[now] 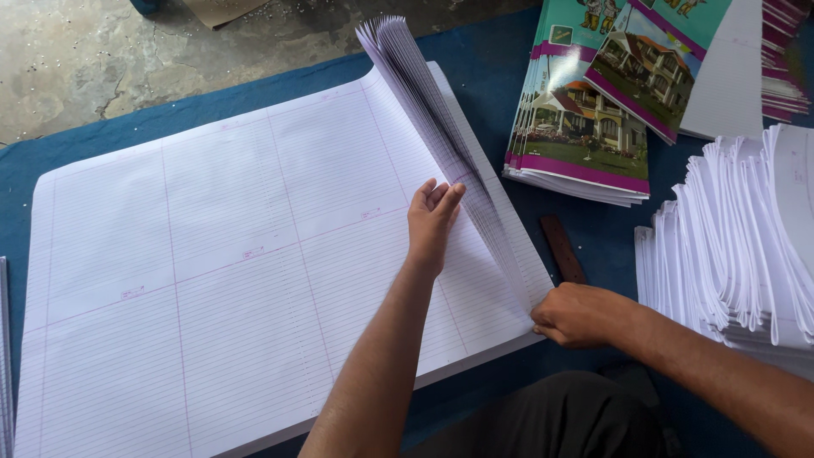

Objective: The person folds lined paper sheets in half and presses the crease with a small wooden tool. They repeat this process for multiple sheets, stacking the folded papers to the left.

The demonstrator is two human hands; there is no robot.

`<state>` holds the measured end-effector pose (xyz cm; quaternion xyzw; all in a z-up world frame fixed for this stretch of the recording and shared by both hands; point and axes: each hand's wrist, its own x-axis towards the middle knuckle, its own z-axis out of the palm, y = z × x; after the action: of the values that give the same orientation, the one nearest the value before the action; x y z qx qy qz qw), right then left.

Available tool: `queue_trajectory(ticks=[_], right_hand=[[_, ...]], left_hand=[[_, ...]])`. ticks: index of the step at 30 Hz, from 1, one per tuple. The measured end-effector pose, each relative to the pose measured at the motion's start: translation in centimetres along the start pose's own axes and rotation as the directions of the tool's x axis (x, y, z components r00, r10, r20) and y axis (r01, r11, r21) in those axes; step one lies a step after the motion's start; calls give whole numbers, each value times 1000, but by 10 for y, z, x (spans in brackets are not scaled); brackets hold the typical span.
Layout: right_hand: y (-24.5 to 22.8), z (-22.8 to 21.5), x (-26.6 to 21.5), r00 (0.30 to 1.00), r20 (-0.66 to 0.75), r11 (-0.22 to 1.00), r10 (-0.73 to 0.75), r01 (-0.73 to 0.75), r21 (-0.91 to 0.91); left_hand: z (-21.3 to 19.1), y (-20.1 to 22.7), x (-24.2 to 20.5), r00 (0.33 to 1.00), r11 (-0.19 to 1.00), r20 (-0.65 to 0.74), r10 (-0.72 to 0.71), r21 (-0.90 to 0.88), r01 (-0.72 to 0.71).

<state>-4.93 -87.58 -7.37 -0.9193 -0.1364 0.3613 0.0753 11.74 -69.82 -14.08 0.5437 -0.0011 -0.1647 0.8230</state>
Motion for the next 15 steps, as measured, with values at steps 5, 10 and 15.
queue_trajectory(ticks=[5, 10, 15], right_hand=[[-2, -1, -1, 1000, -27, 1000, -7, 6, -16], [-4, -2, -1, 1000, -6, 1000, 20, -20, -3], [-6, -3, -2, 999, 5, 999, 40, -40, -9]], left_hand=[[2, 3, -2, 1000, 999, -19, 2, 33, -1], [1, 3, -3, 1000, 1000, -12, -7, 25, 7], [1, 2, -2, 999, 999, -32, -9, 47, 11]])
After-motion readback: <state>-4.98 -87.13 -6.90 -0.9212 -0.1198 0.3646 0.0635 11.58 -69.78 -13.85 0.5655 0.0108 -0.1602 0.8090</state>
